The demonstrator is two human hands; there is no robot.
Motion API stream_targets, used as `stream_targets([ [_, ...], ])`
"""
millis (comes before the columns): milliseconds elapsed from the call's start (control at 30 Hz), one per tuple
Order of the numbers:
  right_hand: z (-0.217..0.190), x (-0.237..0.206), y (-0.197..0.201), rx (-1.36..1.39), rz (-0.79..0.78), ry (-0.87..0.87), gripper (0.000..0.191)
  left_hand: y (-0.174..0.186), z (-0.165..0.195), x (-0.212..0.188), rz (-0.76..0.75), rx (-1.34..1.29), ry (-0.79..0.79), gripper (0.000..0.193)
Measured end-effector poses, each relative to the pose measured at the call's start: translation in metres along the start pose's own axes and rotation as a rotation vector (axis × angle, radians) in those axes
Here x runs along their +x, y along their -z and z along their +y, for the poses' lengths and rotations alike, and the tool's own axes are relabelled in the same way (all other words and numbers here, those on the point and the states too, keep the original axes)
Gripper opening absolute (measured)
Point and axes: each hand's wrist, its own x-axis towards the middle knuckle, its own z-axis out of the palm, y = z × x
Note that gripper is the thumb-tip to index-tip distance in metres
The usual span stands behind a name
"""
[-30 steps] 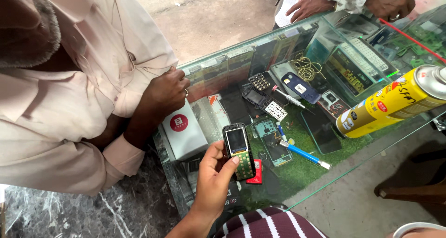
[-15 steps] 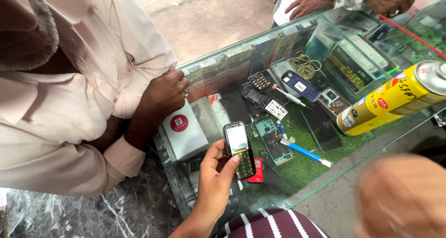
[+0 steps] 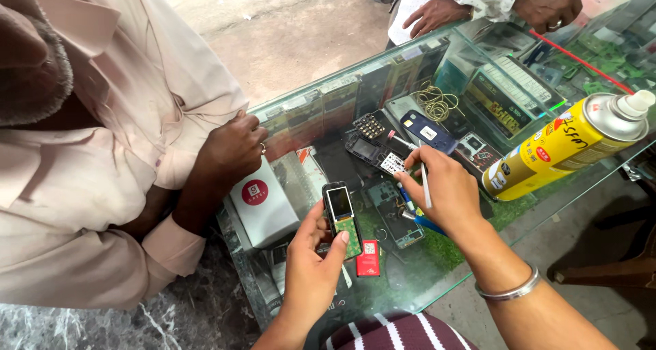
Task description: The person uses tweezers to remove a small component from a disassembled mobile phone and places it on the counter. They then pick up a keypad and examine it before setting it down.
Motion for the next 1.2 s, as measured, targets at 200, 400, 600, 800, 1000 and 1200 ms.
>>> stream_targets([
  [200, 0.005, 0.008, -0.004, 0.091, 0.041, 0.022, 0.034, 0.006, 0.004, 0.013, -0.035, 0.133, -0.141, 0.068],
  [400, 0.019, 0.013, -0.014, 0.367, -0.014, 0.0, 0.035, 0.008, 0.011, 0.022, -0.036, 0.039, -0.049, 0.071],
  [600, 0.01, 0.004, -0.019, 1.125, -0.115, -0.088, 0.04, 0.004, 0.021, 0.015, 0.06, 0.317, -0.122, 0.06],
  [800, -0.017, -0.023, -0.008, 1.521, -0.187, -0.246, 0.035, 0.01, 0.029, 0.008, 0.155, 0.76, -0.26, 0.045],
  [1000, -0.031, -0.041, -0.004, 1.614, -0.231, -0.323, 0.03, 0.012, 0.036, 0.005, 0.238, 0.928, -0.261, 0.039],
  [1200, -0.038, -0.057, -0.014, 1.589, -0.211, -0.218, 0.033, 0.014, 0.032, 0.003, 0.276, 0.917, -0.315, 0.029],
])
